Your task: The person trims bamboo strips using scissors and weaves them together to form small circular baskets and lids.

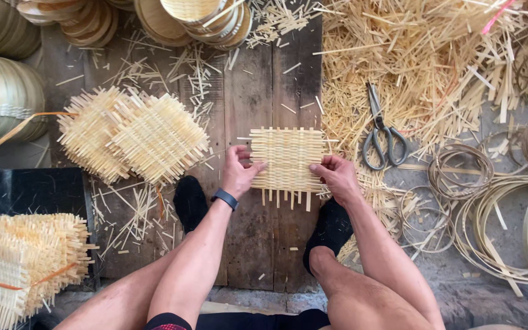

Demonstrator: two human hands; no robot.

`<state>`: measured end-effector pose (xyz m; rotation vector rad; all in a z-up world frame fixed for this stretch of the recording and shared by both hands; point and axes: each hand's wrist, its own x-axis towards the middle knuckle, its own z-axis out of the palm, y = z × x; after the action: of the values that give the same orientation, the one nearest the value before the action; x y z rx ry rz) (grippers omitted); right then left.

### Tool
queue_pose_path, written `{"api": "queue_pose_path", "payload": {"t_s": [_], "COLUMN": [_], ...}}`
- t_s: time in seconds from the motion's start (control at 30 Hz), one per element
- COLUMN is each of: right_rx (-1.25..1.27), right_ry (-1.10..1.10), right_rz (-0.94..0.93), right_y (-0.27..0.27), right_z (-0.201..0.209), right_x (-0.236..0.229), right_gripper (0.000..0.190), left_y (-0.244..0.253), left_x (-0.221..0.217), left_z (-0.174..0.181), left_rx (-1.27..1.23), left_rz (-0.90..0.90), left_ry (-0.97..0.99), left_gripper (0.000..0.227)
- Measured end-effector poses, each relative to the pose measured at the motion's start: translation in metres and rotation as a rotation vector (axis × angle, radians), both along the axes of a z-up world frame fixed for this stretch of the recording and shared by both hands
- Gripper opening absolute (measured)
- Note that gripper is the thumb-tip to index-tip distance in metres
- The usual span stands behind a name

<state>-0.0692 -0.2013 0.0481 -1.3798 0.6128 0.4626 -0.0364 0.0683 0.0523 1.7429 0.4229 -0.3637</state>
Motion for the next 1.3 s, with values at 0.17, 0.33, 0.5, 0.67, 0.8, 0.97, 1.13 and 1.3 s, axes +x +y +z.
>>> {"api": "queue_pose_path", "payload": {"t_s": [0.17, 0.33, 0.5, 0.67, 0.8, 0.97, 1.13, 1.3], "right_rx": [0.019, 0.063, 0.005, 0.009, 0.022, 0.092, -0.519, -1.483], "right_ry": [0.041, 0.02, -0.007, -0.018, -0.051, -0.023, -0.36, -0.099], "right_rz": [-0.035, -0.062, -0.047, -0.061, -0.064, -0.13, -0.386, -0.06], "right_y": [0.0, -0.001, 0.0, 0.002, 0.0, -0.004, -0.098, -0.218], "right_z": [0.005, 0.002, 0.003, -0.004, -0.008, -0.016, -0.047, -0.02], "right_x": [0.003, 0.001, 0.002, -0.002, -0.001, -0.006, -0.02, -0.061], "right_gripper": [0.017, 0.018, 0.02, 0.019, 0.019, 0.023, 0.018, 0.026], "left_y": [0.01, 0.013, -0.011, -0.036, -0.042, -0.043, -0.049, -0.055], "left_x": [0.009, 0.009, 0.012, 0.015, 0.018, 0.019, 0.018, 0.016], "left_z": [-0.017, -0.024, 0.036, 0.054, 0.04, 0.051, 0.064, 0.074], "left_rx": [-0.166, -0.172, 0.673, 0.807, 0.722, 0.75, 0.783, 0.833], "left_rz": [0.033, -0.01, -0.133, -0.891, -1.093, -1.122, -1.127, -1.159], "left_ry": [0.228, 0.197, -0.032, -0.588, -0.44, -0.431, -0.433, -0.459], "left_gripper": [0.059, 0.06, 0.101, 0.084, 0.066, 0.065, 0.065, 0.066]}}
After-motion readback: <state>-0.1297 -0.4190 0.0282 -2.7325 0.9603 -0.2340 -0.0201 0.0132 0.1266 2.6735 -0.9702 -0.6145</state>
